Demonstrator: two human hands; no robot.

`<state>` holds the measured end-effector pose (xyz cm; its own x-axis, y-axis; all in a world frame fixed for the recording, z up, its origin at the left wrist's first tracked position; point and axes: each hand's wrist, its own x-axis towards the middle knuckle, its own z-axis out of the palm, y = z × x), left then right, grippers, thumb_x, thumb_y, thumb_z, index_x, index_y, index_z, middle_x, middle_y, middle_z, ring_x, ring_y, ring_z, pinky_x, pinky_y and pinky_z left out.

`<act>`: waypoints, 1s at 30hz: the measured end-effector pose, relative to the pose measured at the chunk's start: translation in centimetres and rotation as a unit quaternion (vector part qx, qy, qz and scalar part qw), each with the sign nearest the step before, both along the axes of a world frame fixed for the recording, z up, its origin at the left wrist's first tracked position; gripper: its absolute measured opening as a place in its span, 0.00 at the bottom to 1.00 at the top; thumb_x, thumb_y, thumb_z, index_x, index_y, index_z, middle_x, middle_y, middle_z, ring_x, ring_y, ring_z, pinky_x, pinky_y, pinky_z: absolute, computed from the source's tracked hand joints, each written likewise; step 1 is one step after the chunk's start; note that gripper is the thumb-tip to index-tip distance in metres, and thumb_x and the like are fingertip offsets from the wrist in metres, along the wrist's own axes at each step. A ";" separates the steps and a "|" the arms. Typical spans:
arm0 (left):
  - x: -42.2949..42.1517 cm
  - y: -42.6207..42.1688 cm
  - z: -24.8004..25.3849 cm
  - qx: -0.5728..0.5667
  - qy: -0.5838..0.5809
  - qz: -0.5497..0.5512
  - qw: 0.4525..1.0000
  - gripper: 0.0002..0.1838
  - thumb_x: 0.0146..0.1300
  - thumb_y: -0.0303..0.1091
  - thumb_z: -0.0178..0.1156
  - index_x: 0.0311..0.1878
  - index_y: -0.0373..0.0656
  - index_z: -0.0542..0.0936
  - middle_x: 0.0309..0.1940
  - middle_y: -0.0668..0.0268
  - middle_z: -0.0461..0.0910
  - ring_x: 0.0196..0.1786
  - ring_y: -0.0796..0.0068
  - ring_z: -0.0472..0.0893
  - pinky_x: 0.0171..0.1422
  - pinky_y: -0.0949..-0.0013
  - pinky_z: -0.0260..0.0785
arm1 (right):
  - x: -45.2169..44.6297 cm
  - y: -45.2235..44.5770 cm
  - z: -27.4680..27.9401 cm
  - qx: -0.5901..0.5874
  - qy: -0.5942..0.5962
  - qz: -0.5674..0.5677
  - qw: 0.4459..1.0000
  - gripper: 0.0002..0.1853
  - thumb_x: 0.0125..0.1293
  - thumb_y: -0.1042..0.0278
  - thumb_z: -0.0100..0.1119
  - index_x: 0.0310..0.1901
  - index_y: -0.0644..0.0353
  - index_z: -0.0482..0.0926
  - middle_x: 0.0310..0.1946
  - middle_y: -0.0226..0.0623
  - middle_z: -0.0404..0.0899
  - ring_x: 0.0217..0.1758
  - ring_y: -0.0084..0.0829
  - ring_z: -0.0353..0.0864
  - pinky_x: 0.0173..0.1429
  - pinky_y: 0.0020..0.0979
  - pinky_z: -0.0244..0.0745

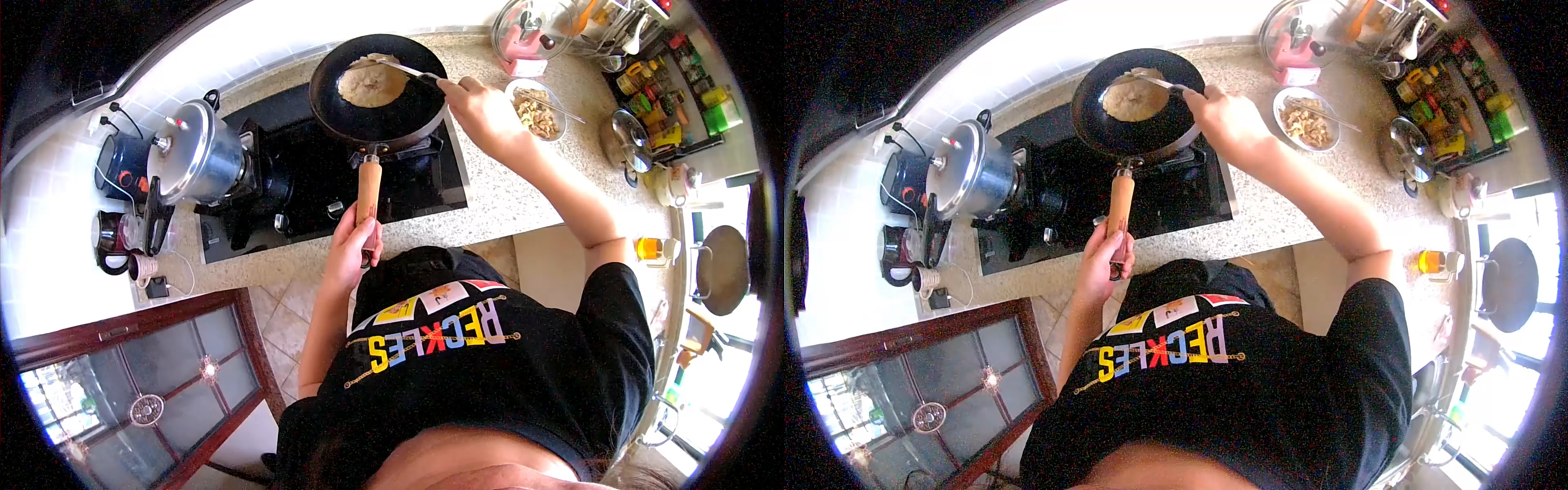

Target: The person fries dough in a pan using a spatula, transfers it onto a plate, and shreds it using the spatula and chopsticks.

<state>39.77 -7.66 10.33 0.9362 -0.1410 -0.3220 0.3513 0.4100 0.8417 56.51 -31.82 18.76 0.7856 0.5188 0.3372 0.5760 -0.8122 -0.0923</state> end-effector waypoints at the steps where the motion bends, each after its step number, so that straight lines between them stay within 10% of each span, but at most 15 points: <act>1: 0.0 0.0 -0.1 -0.003 -0.007 0.000 1.000 0.17 0.70 0.36 0.49 0.59 0.41 0.67 0.29 0.67 0.74 0.19 0.79 0.71 0.18 0.76 0.60 | 0.1 0.1 -0.9 -0.010 -0.013 -0.005 1.000 0.18 0.61 0.76 0.51 0.53 0.63 0.72 0.35 0.47 0.76 0.35 0.47 0.82 0.39 0.40 0.80; 18: 0.0 0.2 -0.1 -0.010 -0.007 -0.008 1.000 0.22 0.71 0.36 0.49 0.66 0.41 0.63 0.27 0.69 0.73 0.21 0.80 0.71 0.21 0.77 0.62 | -6.4 -6.4 9.1 -0.035 0.026 0.070 0.997 0.12 0.56 0.75 0.60 0.43 0.59 0.82 0.29 0.40 0.76 0.29 0.39 0.79 0.35 0.37 0.75; 30: -0.2 -0.4 0.1 0.002 -0.013 0.002 1.000 0.14 0.71 0.35 0.48 0.56 0.41 0.68 0.29 0.67 0.74 0.20 0.80 0.71 0.19 0.77 0.60 | 0.1 -2.7 1.6 -0.031 0.017 -0.004 0.999 0.13 0.62 0.73 0.54 0.49 0.58 0.79 0.29 0.44 0.77 0.32 0.44 0.81 0.36 0.40 0.78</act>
